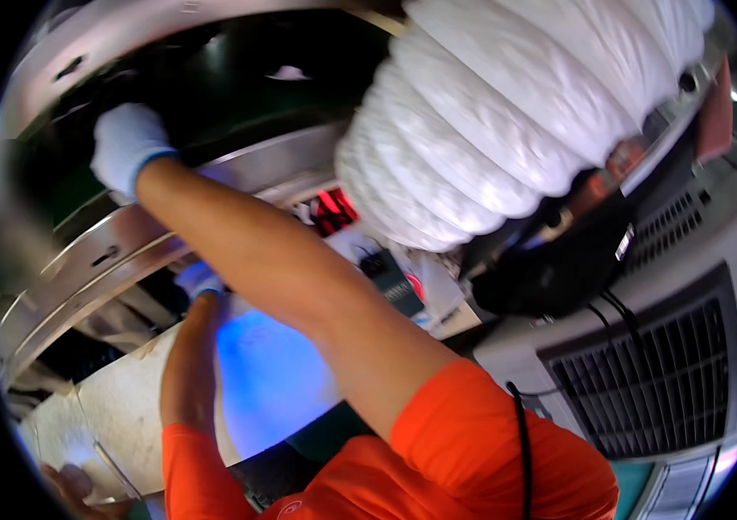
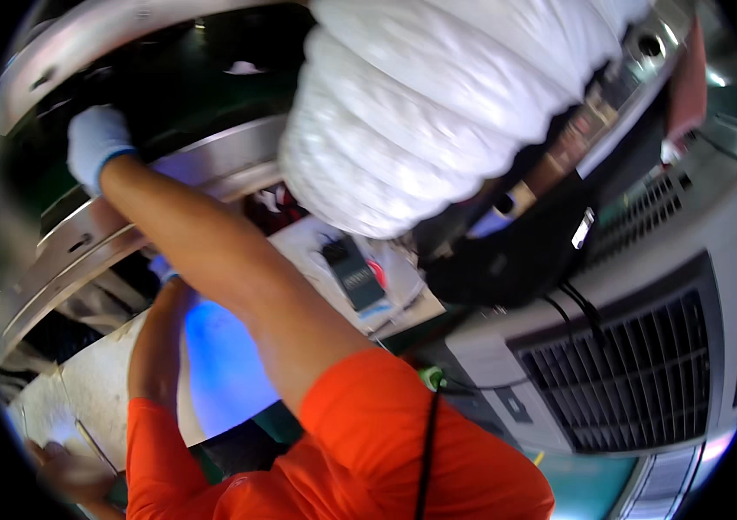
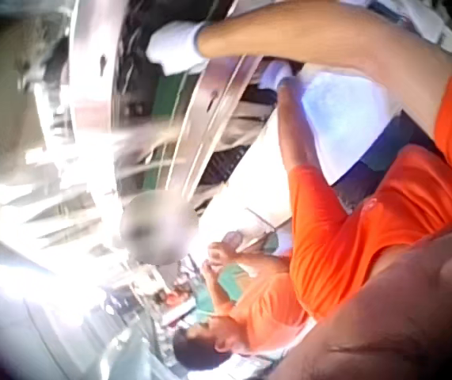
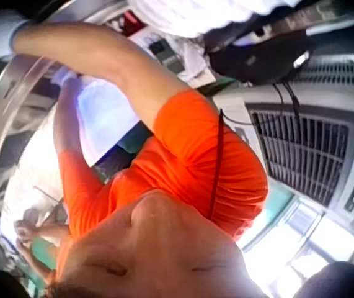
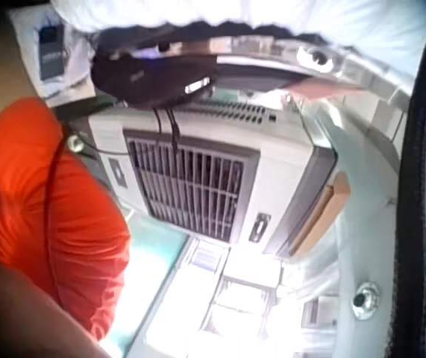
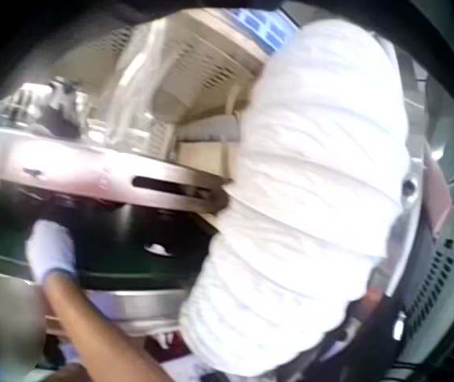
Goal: The person scrubs a white and black sneaker using a small brush and a cleaning solution. They repeatedly scrub the upper, sole, and heel areas, rotating the shoe to access different sides. The person works at a bench in a factory setting, handling the shoe one at a time.
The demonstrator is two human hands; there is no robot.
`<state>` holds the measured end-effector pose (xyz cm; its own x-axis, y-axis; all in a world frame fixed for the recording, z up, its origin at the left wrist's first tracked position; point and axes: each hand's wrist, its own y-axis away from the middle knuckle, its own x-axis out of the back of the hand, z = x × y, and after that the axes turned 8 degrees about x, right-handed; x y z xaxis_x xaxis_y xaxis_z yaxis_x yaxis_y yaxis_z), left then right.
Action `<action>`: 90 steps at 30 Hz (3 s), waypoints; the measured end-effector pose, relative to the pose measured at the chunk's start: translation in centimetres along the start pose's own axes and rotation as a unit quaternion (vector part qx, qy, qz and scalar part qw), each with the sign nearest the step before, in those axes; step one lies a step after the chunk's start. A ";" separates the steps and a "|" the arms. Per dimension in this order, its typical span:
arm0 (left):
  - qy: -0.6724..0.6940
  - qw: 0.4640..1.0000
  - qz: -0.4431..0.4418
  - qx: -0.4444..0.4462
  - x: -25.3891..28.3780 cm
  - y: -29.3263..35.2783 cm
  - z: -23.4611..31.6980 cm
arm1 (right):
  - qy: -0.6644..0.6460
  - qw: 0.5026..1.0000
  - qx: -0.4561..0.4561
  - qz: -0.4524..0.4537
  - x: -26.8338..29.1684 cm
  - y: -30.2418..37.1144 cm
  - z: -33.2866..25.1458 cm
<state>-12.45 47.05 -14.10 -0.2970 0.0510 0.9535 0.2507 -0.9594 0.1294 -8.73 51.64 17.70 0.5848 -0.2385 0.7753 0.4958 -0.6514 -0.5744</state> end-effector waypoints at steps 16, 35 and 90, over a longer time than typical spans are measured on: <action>0.905 0.324 -0.237 0.138 8.2 29.0 -3.0 | 0.155 0.985 0.024 0.071 -8.6 -4.8 5.8; 0.684 0.684 -0.081 0.242 2.2 51.4 -5.4 | -0.128 0.981 0.146 0.000 8.0 55.3 -4.9; 0.627 0.753 0.129 -0.154 7.7 52.0 1.2 | -0.454 0.873 -0.115 0.136 13.6 54.9 -14.3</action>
<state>-0.58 -2.08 0.33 -0.9595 -0.2650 -0.0953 0.2811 -0.9210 -0.2697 17.26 2.37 0.50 0.9805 0.1939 0.0303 0.1778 -0.8120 -0.5559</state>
